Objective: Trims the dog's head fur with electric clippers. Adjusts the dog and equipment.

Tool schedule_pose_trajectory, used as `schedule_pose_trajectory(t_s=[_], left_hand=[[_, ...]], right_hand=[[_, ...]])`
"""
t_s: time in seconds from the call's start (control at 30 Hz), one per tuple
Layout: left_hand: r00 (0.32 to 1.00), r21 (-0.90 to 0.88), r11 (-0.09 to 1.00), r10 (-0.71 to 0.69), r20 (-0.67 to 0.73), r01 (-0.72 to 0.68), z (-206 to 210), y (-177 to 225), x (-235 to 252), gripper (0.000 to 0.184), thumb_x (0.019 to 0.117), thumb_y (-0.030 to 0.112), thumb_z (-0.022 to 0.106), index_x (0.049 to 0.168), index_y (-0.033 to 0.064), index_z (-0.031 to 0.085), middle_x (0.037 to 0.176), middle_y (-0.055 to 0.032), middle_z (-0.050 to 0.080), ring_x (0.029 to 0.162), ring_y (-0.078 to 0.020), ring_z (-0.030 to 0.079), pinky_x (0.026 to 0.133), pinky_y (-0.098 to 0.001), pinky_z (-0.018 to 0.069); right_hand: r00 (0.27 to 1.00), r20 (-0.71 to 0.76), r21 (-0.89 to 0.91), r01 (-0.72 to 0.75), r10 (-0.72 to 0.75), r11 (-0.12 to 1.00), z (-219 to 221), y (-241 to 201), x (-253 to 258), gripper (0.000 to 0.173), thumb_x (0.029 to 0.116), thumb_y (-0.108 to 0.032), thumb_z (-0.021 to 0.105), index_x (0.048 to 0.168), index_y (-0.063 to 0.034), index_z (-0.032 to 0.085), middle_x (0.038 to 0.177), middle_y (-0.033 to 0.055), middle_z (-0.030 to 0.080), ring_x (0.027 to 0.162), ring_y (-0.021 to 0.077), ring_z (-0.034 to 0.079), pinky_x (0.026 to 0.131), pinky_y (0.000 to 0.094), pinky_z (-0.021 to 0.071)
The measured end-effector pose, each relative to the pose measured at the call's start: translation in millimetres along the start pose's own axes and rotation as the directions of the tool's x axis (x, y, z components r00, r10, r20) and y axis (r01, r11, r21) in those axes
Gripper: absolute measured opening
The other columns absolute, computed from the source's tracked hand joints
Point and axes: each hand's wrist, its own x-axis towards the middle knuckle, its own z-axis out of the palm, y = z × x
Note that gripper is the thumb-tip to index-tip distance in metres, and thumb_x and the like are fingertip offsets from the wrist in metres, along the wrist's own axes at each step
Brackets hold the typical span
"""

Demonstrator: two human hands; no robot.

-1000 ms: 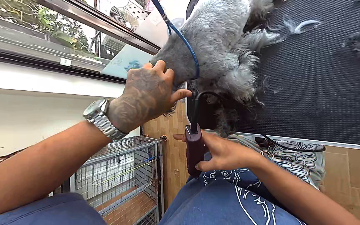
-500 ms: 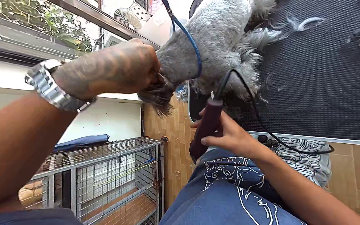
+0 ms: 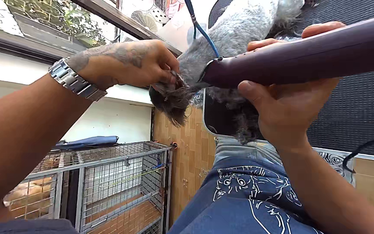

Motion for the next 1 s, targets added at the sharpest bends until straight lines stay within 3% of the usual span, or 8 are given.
schedule_pose_trajectory(t_s=[0.2,0.37,0.5,0.6,0.73,0.83,0.93,1.0], left_hand=[[0.981,0.179,0.983,0.005,-0.196,0.031,1,8,-7,0.013,0.0976,0.009,0.059,0.098,0.0157,0.070,0.081,0.0020,0.066,0.071,-0.0096,0.062,0.065,-0.0347,0.0501],[0.985,0.143,0.987,0.094,-0.142,-0.074,4,-3,-7,0.015,0.0976,0.007,0.060,0.092,0.0127,0.073,0.075,0.0026,0.067,0.065,-0.0058,0.060,0.060,-0.0273,0.0487],[0.980,0.164,0.980,0.135,-0.144,-0.111,10,-3,-8,0.011,0.0963,0.012,0.065,0.088,0.0146,0.072,0.073,0.0040,0.065,0.064,-0.0061,0.060,0.059,-0.0290,0.0485],[0.985,0.080,0.992,0.107,-0.137,-0.097,9,-6,-8,0.016,0.0974,0.011,0.065,0.084,0.0135,0.073,0.070,0.0038,0.065,0.060,-0.0046,0.058,0.056,-0.0255,0.0467],[0.993,-0.099,0.995,0.016,-0.115,-0.027,10,-11,-13,0.012,0.0994,0.013,0.064,0.095,0.0098,0.075,0.074,0.0004,0.070,0.063,-0.0053,0.065,0.059,-0.0224,0.0557],[0.990,-0.142,0.988,0.049,-0.130,-0.067,15,-16,-13,0.011,0.0986,0.010,0.064,0.094,0.0093,0.074,0.072,0.0013,0.068,0.061,-0.0043,0.062,0.058,-0.0211,0.0535],[0.980,-0.089,0.989,0.100,-0.171,-0.116,19,-22,-17,0.014,0.0994,0.011,0.061,0.092,0.0112,0.073,0.072,0.0037,0.067,0.062,-0.0024,0.061,0.057,-0.0207,0.0502],[0.968,0.000,0.991,0.133,-0.215,-0.136,21,-25,-22,0.014,0.1002,0.014,0.061,0.092,0.0136,0.072,0.073,0.0052,0.065,0.063,-0.0020,0.059,0.058,-0.0221,0.0473]], right_hand=[[0.997,-0.047,-0.039,0.067,-0.069,0.997,21,-1,0,0.068,0.0813,-0.005,0.085,0.128,-0.0007,0.035,0.113,0.0110,0.066,0.107,0.0250,0.070,0.088,0.0422,0.0641],[0.968,0.038,0.058,-0.249,0.247,0.967,-1,-12,-17,0.066,0.0916,-0.016,0.078,0.137,-0.0114,0.030,0.122,0.0035,0.062,0.111,0.0197,0.068,0.092,0.0365,0.0625],[0.820,0.338,0.066,-0.511,0.463,0.857,-13,0,-24,0.069,0.0875,-0.018,0.079,0.141,-0.0078,0.036,0.114,0.0047,0.069,0.102,0.0171,0.071,0.088,0.0357,0.0625],[0.741,0.498,0.133,-0.580,0.452,0.804,0,3,-33,0.067,0.0860,-0.006,0.076,0.140,-0.0077,0.037,0.133,0.0105,0.063,0.103,0.0205,0.070,0.081,0.0347,0.0625],[0.708,0.565,0.172,-0.603,0.424,0.779,28,11,-34,0.083,0.0804,0.003,0.077,0.150,-0.0104,0.034,0.154,0.0075,0.048,0.107,0.0201,0.069,0.077,0.0333,0.0640],[0.664,0.619,0.048,-0.566,0.420,0.823,52,17,-37,0.086,0.0772,0.003,0.081,0.150,-0.0061,0.035,0.143,0.0066,0.058,0.111,0.0172,0.069,0.083,0.0350,0.0649],[0.509,0.762,-0.097,-0.521,0.400,0.848,61,16,-55,0.079,0.0809,-0.009,0.081,0.147,-0.0031,0.039,0.127,0.0037,0.068,0.109,0.0109,0.069,0.091,0.0328,0.0612],[0.518,0.747,-0.074,-0.557,0.416,0.827,51,9,-70,0.067,0.0871,-0.013,0.077,0.143,-0.0033,0.041,0.126,0.0041,0.069,0.109,0.0121,0.069,0.092,0.0322,0.0604]])
